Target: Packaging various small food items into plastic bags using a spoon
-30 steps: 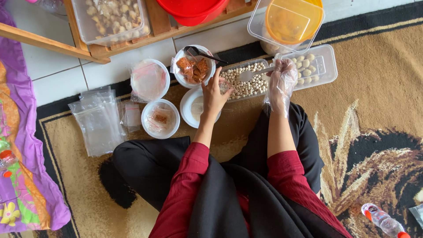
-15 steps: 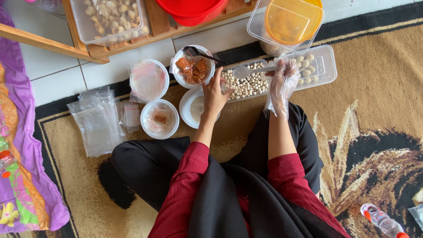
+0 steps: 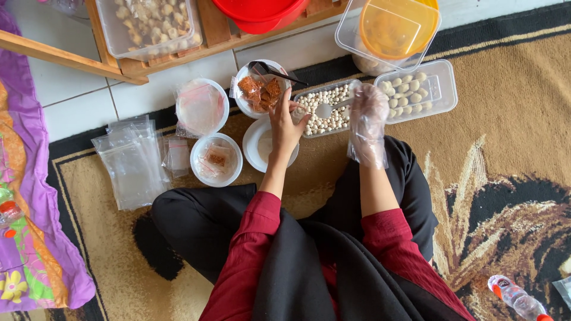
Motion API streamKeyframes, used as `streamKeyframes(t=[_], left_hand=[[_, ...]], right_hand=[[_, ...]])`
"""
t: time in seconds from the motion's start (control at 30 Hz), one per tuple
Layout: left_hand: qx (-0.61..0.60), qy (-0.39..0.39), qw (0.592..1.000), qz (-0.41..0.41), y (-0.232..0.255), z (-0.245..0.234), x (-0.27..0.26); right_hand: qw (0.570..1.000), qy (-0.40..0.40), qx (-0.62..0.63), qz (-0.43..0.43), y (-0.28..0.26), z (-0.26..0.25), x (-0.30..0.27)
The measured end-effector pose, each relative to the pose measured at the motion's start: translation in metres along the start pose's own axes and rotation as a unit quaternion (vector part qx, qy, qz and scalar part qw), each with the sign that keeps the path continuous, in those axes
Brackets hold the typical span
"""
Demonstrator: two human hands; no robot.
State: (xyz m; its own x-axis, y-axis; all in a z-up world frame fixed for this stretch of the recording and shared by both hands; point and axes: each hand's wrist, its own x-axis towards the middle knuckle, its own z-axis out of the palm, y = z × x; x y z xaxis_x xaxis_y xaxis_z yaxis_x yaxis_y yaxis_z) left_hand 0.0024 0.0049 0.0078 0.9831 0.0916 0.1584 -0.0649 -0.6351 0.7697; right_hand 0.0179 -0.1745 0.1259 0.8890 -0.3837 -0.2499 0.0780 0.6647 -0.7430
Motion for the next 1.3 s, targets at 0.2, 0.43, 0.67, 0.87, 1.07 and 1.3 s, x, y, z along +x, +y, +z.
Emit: streamKeyframes(t=[0.2,0.43,0.67,0.87,1.07,1.3], left_hand=[[-0.019,0.022,1.0,0.002,-0.008,0.006,0.002],[-0.026,0.034,0.999,0.011,-0.015,0.001,0.004],[-0.054,0.038,0.998,-0.019,-0.012,-0.004,0.003],[-0.047,0.044,0.998,-0.017,-0.021,-0.009,0.001],[-0.044,0.053,0.997,-0.015,-0.015,-0.019,0.0],[-0.044,0.06,0.997,-0.008,-0.001,-0.04,-0.002]], right_hand=[[0.92,-0.138,-0.36,-0.068,0.051,-0.031,0.013],[0.909,-0.098,-0.402,0.044,0.016,-0.012,0.015],[0.919,-0.005,-0.391,-0.051,0.001,-0.046,0.035],[0.927,-0.078,-0.365,0.027,-0.004,-0.051,0.03],[0.916,-0.063,-0.396,0.014,-0.003,-0.052,0.04],[0.888,0.095,-0.403,-0.202,0.009,-0.1,0.062]])
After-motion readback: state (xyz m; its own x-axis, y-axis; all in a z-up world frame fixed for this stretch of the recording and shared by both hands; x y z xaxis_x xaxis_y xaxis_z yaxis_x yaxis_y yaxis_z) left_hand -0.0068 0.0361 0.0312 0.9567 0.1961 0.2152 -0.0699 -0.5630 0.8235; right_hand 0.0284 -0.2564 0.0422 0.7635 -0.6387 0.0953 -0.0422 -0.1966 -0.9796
